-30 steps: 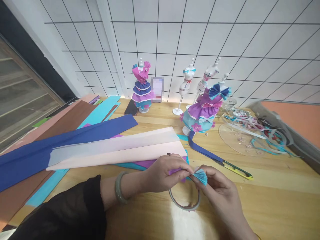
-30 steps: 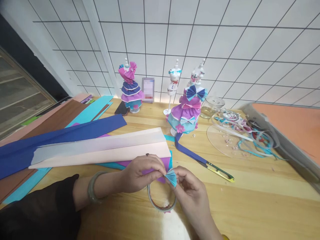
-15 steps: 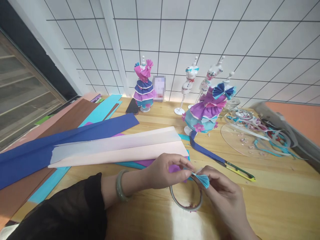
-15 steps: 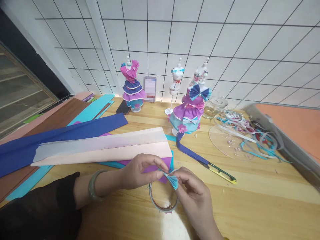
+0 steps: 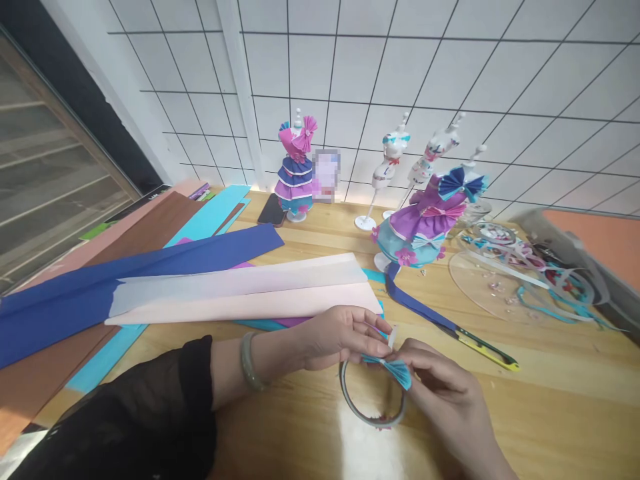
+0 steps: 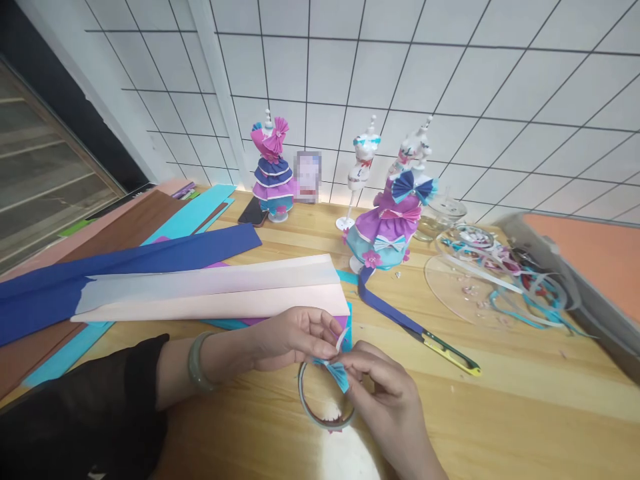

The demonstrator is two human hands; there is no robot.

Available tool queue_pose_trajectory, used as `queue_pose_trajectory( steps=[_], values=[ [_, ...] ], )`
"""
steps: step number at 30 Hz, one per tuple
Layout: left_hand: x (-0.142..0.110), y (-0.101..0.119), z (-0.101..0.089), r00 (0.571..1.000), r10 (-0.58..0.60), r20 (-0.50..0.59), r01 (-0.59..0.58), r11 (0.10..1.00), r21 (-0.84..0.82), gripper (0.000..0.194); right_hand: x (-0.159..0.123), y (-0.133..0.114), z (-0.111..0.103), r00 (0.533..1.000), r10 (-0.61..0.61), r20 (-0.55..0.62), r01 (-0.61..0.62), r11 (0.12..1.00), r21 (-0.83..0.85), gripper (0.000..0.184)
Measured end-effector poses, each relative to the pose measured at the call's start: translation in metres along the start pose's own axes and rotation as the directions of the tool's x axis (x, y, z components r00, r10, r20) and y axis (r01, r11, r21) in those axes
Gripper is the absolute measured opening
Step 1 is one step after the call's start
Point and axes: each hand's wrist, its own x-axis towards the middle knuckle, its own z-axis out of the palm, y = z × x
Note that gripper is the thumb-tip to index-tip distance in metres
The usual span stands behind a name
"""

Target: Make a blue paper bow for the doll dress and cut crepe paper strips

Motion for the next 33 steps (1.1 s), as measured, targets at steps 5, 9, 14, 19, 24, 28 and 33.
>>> queue_pose_trajectory(
  steps=[5, 9, 14, 19, 24, 28, 33],
  values=[
    [0.0, -0.002, 0.001, 0.994, 0.1, -0.04, -0.099, 0.995, 0.009, 0.037, 0.002, -0.001, 0.0, 0.999, -0.026, -0.029, 0.025, 0.999, -0.024, 0.014],
    [0.0, -0.003, 0.006, 0.968, 0.228, -0.102, -0.222, 0.973, 0.06, 0.034, 0.002, 0.0, 0.001, 0.993, -0.025, -0.112, 0.02, 0.999, -0.048, 0.013],
    [0.0, -0.001, 0.008, 0.928, 0.346, -0.14, -0.33, 0.935, 0.127, 0.029, -0.001, 0.002, 0.002, 0.984, 0.054, -0.17, -0.056, 0.998, -0.005, 0.01],
    [-0.003, 0.0, 0.008, 0.876, 0.47, -0.109, -0.43, 0.863, 0.265, 0.02, -0.001, 0.006, 0.004, 0.915, 0.325, -0.24, -0.289, 0.941, 0.173, 0.006],
    [-0.007, -0.001, 0.01, 0.718, 0.694, 0.061, -0.562, 0.525, 0.64, 0.012, 0.003, 0.007, 0.003, 0.844, 0.489, -0.219, -0.385, 0.837, 0.388, 0.014],
    [-0.01, -0.001, 0.009, 0.551, 0.736, 0.393, -0.601, 0.023, 0.799, 0.008, 0.007, 0.005, 0.004, 0.836, 0.518, -0.182, -0.389, 0.793, 0.469, 0.016],
    [-0.012, -0.003, 0.005, 0.383, 0.588, 0.712, -0.551, -0.474, 0.687, 0.014, 0.011, 0.002, 0.005, 0.811, 0.567, -0.141, -0.376, 0.692, 0.617, 0.018]
  ],
)
